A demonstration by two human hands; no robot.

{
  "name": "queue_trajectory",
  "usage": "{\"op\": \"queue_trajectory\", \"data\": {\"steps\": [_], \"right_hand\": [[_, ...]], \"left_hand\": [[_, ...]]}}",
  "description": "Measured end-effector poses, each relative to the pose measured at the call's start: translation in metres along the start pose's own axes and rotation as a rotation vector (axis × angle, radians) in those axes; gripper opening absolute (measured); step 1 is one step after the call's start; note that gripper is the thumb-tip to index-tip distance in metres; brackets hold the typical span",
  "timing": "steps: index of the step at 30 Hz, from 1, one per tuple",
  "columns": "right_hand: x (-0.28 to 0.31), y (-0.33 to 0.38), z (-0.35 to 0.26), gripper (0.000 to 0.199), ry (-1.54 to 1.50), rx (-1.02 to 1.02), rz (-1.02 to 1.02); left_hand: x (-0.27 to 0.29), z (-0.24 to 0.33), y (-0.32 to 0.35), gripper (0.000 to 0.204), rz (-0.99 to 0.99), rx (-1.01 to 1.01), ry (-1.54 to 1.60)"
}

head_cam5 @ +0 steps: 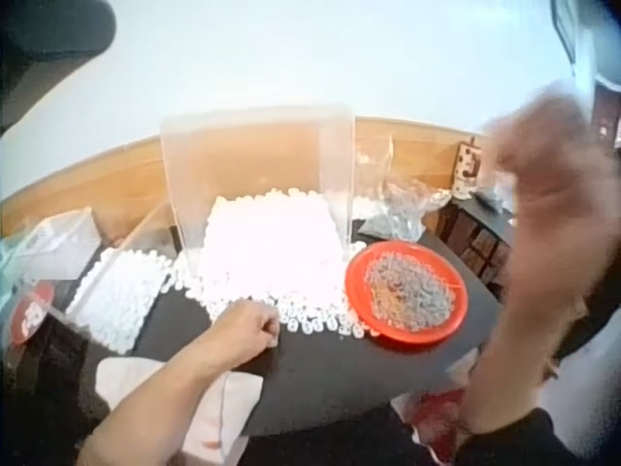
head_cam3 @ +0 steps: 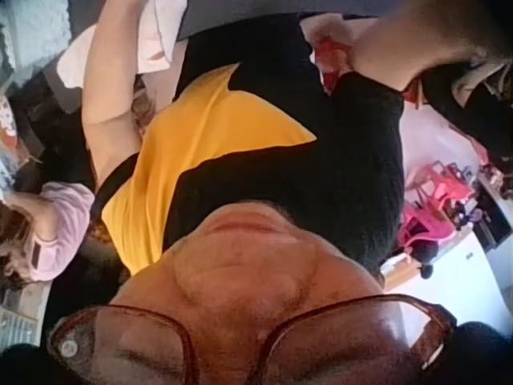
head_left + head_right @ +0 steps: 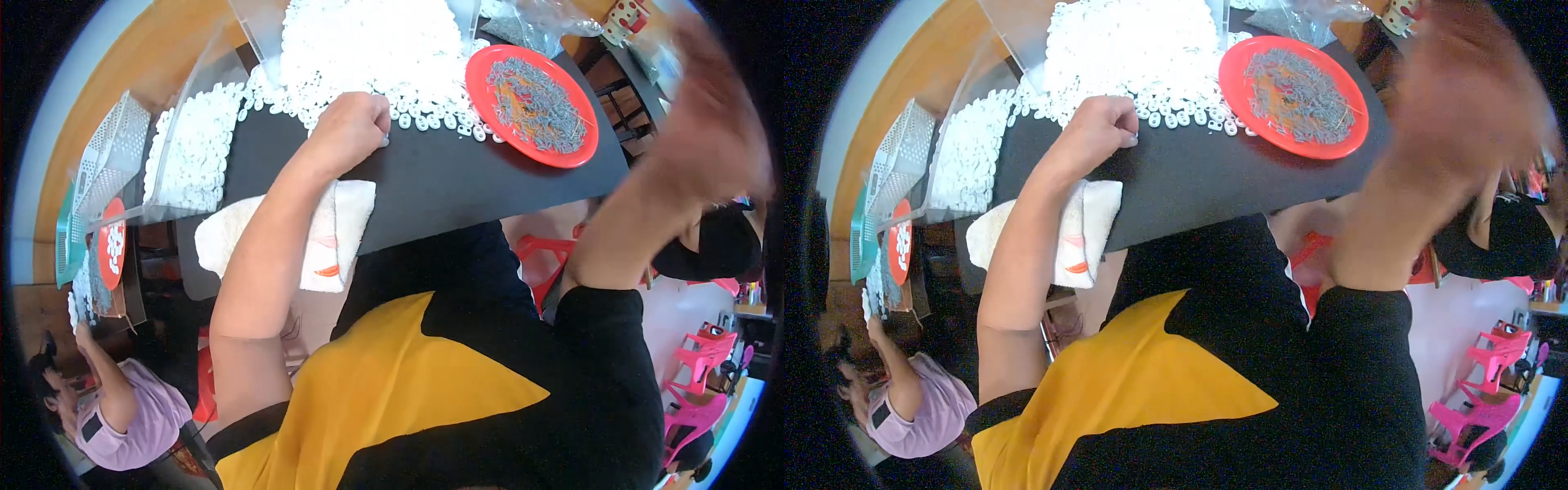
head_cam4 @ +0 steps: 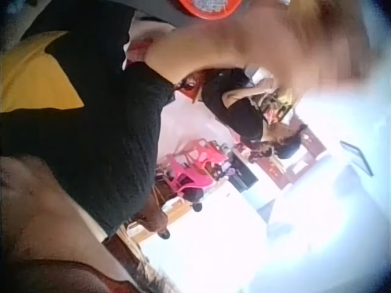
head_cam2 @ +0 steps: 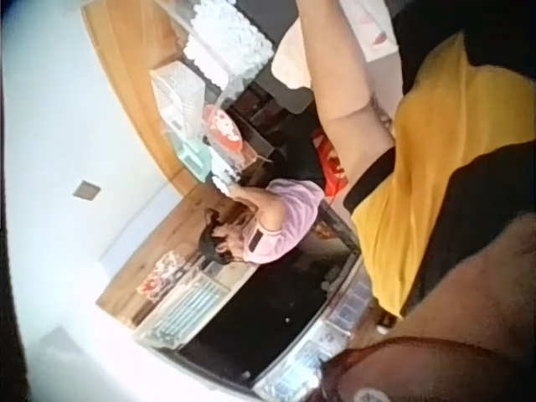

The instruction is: Assembling small white plastic components by manually inserting metal pins into them at a production workstation.

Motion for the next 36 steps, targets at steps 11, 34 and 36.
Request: {"op": "queue_trajectory", "data": {"steps": [11, 34, 36], "right_hand": [[-0.102, 0.099, 0.11, 0.012, -0.19, -0.705, -0.057], [-0.111, 0.126, 0.142, 0.01, -0.011, -0.832, -0.117], [-0.115, 0.126, 0.138, 0.009, -0.048, -0.854, -0.118]], "left_hand": [[0.007, -0.001, 0.008, 0.017, 0.035, 0.048, -0.025], [-0.001, 0.001, -0.001, 0.013, 0.071, -0.081, 0.248], [0.008, 0.007, 0.005, 0.012, 0.1, -0.043, 0.369]]}}
Point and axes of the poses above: each hand's wrist, its own y-axis away from the middle knuckle, its own x-axis out of the back of the hand, z = x × y, the point moved 4 cm from there along -y, towards the middle knuckle, and after that the axes turned 5 degrees about -z, right-handed, at the moved point
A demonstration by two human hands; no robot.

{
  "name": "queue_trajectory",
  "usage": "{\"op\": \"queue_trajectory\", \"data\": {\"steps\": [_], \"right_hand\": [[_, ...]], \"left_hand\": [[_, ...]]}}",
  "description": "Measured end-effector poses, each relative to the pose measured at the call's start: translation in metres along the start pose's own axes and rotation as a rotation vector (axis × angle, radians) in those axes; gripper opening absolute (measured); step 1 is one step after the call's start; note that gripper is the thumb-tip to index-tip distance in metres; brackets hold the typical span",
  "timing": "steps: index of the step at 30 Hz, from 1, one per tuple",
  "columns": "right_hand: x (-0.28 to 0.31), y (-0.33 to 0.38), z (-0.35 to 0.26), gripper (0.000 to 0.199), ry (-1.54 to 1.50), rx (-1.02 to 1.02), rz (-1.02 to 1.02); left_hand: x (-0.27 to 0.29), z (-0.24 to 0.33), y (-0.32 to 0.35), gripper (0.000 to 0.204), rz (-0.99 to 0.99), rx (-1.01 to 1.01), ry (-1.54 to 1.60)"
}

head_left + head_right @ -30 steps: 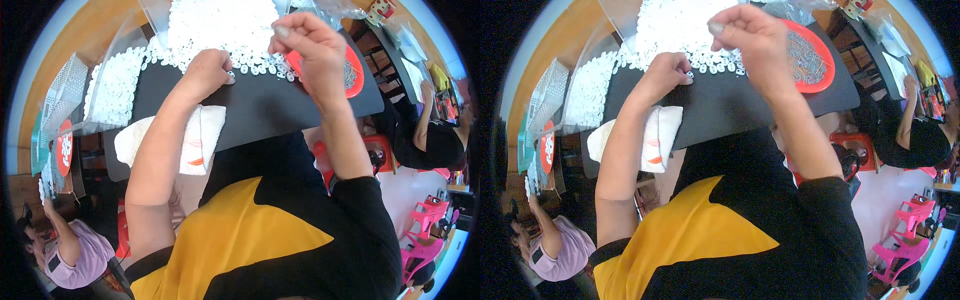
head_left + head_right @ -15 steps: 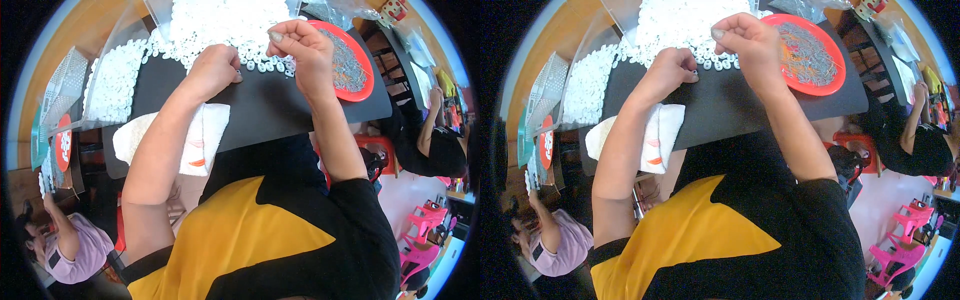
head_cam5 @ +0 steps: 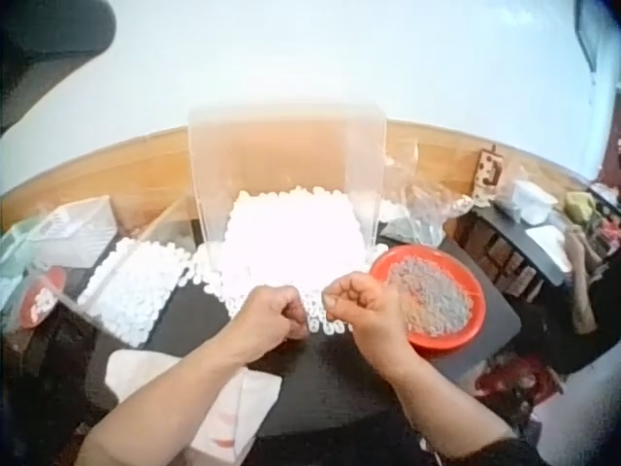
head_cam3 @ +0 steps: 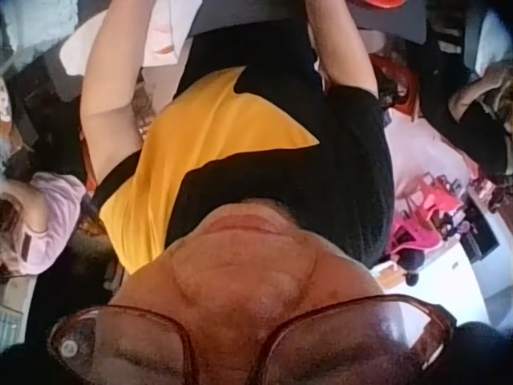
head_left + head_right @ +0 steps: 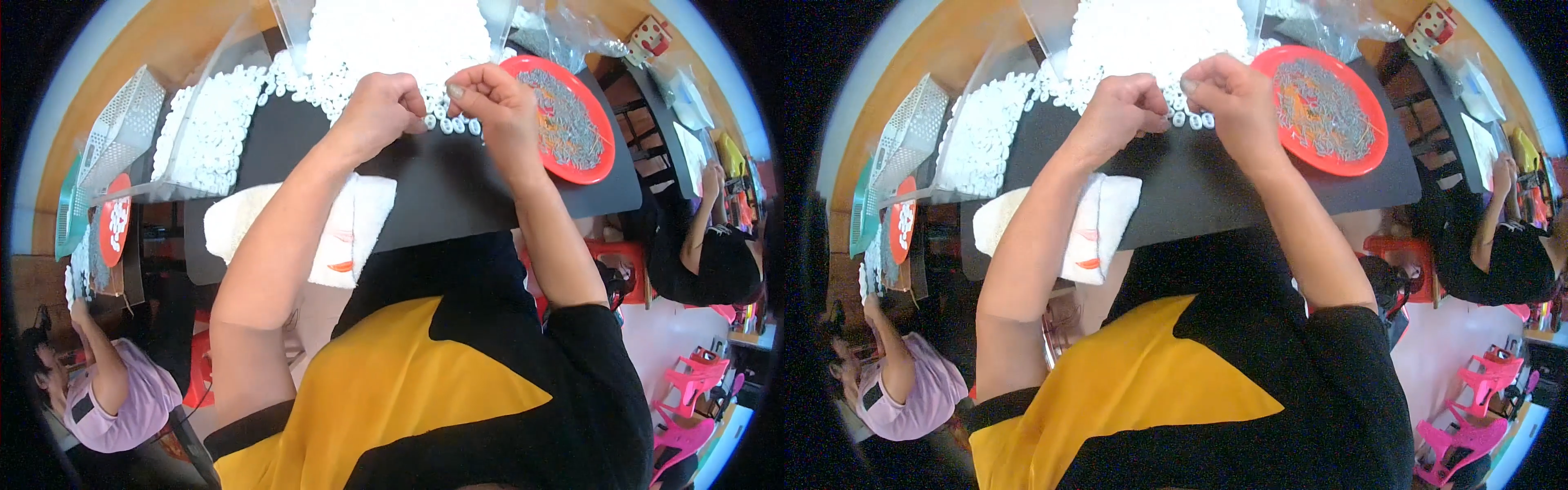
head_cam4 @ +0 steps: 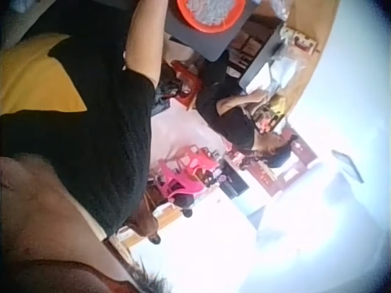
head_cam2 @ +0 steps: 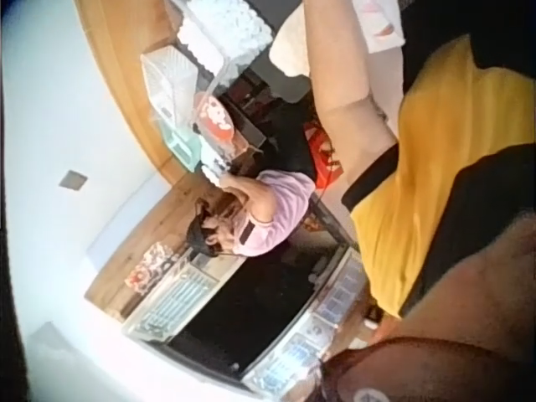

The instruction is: Assembling small white plastic components by manually inserting metal pins into them at a production workstation.

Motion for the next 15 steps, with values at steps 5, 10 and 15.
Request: {"op": "queue_trajectory", "data": {"steps": [5, 10, 15], "right_hand": [[-0.015, -0.009, 0.004, 0.006, -0.125, -0.104, -0.029], [-0.027, -0.025, -0.006, 0.007, -0.055, -0.049, -0.052], [-0.039, -0.032, -0.01, 0.006, -0.06, 0.001, -0.051]], "left_hand": [[0.013, 0.003, 0.003, 0.011, 0.131, -0.057, 0.472], [0.018, 0.006, 0.002, 0.014, 0.227, -0.119, 0.527], [0.026, 0.008, 0.002, 0.015, 0.337, -0.148, 0.556]]}}
Point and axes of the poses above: each hand's wrist, its own y-axis away from the middle knuckle, its own x-axis out of the back of the hand, z = x × y, the point moved 4 cm from there along -y, towards the middle knuckle, and after that the axes turned 5 degrees about -z, right-handed, at the moved point
